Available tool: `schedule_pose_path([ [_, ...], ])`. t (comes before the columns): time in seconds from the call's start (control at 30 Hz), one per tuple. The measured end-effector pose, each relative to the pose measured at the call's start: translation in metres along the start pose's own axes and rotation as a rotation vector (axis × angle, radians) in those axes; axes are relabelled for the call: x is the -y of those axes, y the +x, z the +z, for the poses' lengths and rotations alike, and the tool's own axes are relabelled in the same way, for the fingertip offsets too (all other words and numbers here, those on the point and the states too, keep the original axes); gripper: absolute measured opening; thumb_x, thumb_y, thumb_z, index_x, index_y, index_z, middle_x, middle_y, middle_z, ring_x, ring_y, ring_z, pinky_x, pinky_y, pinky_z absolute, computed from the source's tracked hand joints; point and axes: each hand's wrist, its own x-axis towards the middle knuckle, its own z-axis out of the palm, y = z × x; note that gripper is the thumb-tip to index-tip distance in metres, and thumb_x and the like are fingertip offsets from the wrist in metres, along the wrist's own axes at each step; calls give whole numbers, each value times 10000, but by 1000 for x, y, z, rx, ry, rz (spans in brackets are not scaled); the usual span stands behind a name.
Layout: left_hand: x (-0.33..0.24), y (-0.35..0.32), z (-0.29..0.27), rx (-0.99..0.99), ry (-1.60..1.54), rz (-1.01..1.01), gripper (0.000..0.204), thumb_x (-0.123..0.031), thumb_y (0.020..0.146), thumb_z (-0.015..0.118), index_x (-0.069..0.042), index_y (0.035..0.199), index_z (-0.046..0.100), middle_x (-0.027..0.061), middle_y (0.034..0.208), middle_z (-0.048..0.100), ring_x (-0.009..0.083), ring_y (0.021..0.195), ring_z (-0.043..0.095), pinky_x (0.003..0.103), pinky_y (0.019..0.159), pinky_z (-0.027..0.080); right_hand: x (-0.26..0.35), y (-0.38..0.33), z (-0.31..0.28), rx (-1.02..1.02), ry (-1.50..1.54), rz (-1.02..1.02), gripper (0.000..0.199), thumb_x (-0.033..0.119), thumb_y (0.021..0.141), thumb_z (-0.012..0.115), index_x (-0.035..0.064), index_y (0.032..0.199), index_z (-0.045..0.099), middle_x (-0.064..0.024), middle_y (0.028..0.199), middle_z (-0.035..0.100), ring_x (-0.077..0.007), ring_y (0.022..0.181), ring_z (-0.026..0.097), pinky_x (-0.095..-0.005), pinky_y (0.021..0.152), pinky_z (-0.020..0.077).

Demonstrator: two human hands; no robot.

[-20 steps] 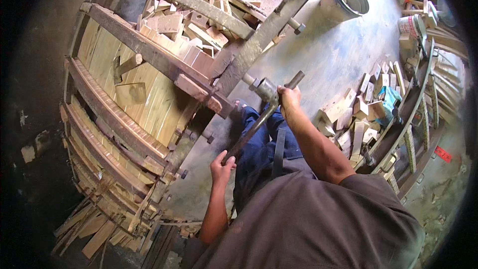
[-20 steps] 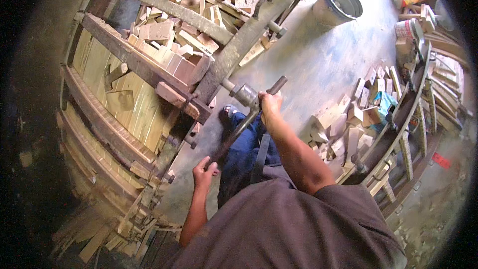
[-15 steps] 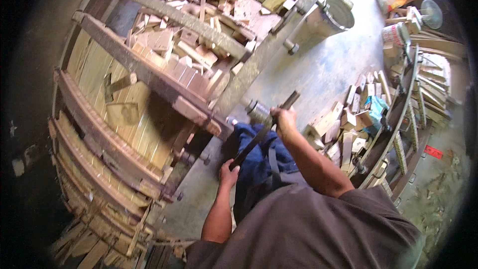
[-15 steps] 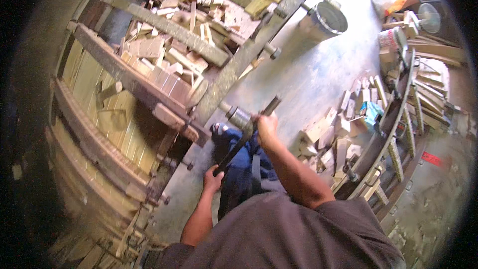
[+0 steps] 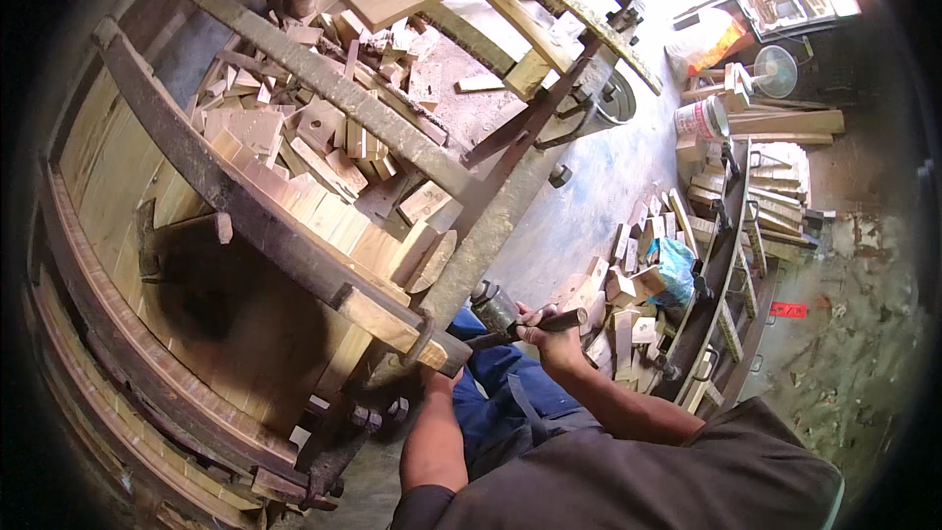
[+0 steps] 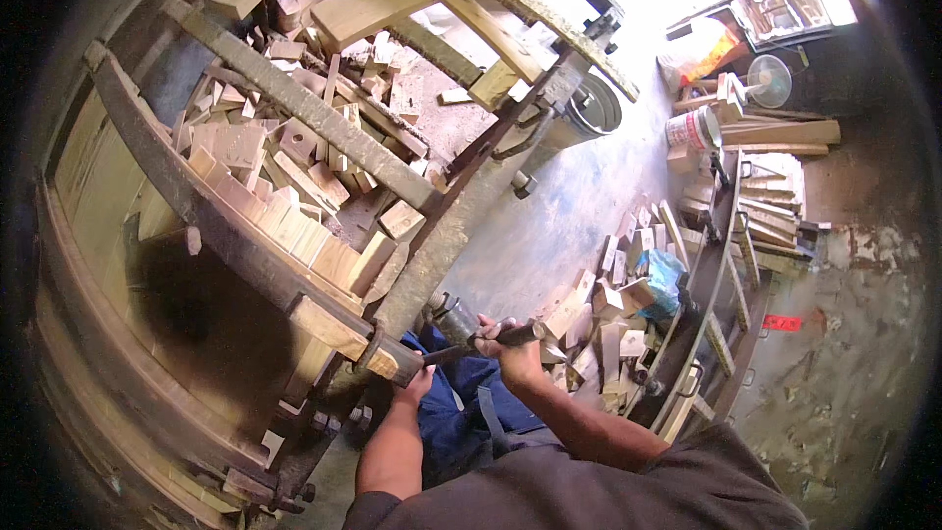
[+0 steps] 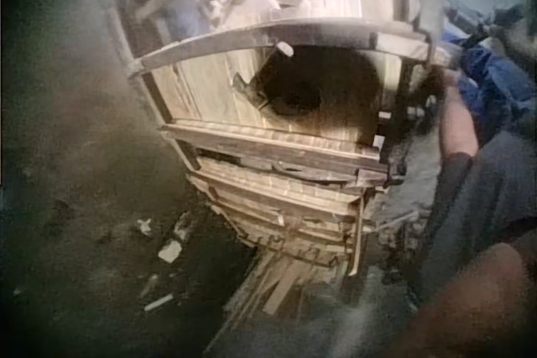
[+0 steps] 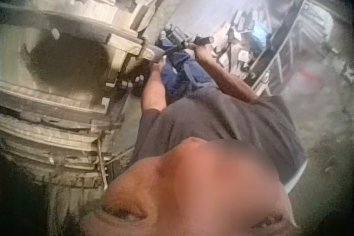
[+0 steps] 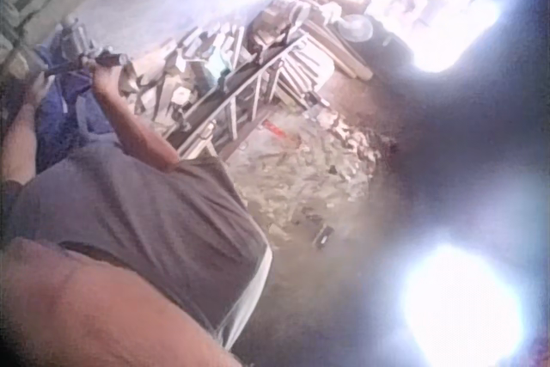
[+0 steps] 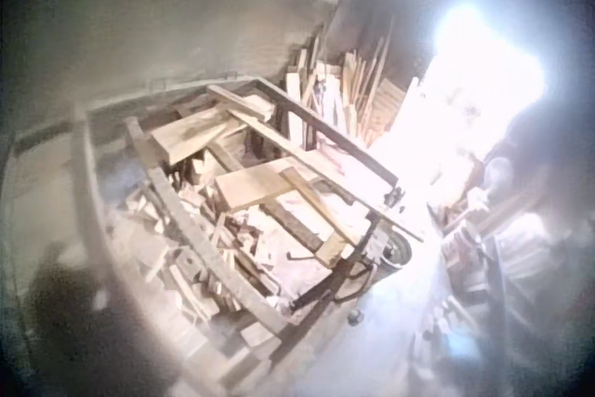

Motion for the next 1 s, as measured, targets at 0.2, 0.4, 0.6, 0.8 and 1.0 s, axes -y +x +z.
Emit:
schedule_pose_path([
  [0.2, -46, 42, -28, 373, -84, -96, 364, -398, 815, 687, -71, 920, 564, 186, 973, 614, 419, 987, 572, 549, 840, 436, 5, 10, -16, 15, 42, 71, 268, -166, 720, 663, 58, 705, 517, -22, 712, 551, -159, 743, 588, -510, 1170, 306],
  [0.4, 27, -6, 21, 253, -169, -30, 451, -408, 814, 707, -65, 1106, 685, 163, 1158, 667, 374, 1148, 580, 484, 981, 426, 9, 38, -23, 126, 254, 258, 272, -187, 717, 625, 62, 711, 516, -48, 722, 555, -209, 725, 578, -512, 1192, 256],
  [0.6, 8, -11, -55, 310, -424, -382, 430, -362, 804, 729, -65, 1111, 683, 126, 1158, 676, 357, 1149, 581, 461, 1003, 430, -4, 39, -33, 103, 352, 339, 277, -200, 685, 649, 46, 717, 525, -54, 724, 548, -217, 721, 565, -510, 1189, 250],
  [0.8, 30, 15, -11, 353, 24, -186, 454, -380, 783, 753, -58, 1092, 671, 138, 1138, 676, 340, 1092, 615, 462, 975, 448, 5, 7, -2, -65, 352, 301, 302, -255, 684, 577, 37, 725, 512, 8, 711, 505, -126, 678, 554, -455, 1171, 320],
  [1.0, 20, 40, -17, 301, 47, -53, 495, -451, 781, 739, -37, 1044, 676, 172, 1105, 679, 350, 1057, 626, 457, 941, 468, 17, 15, -8, 7, 210, 265, 324, -261, 696, 586, 49, 728, 498, 7, 732, 496, -122, 738, 571, -447, 1167, 330],
])
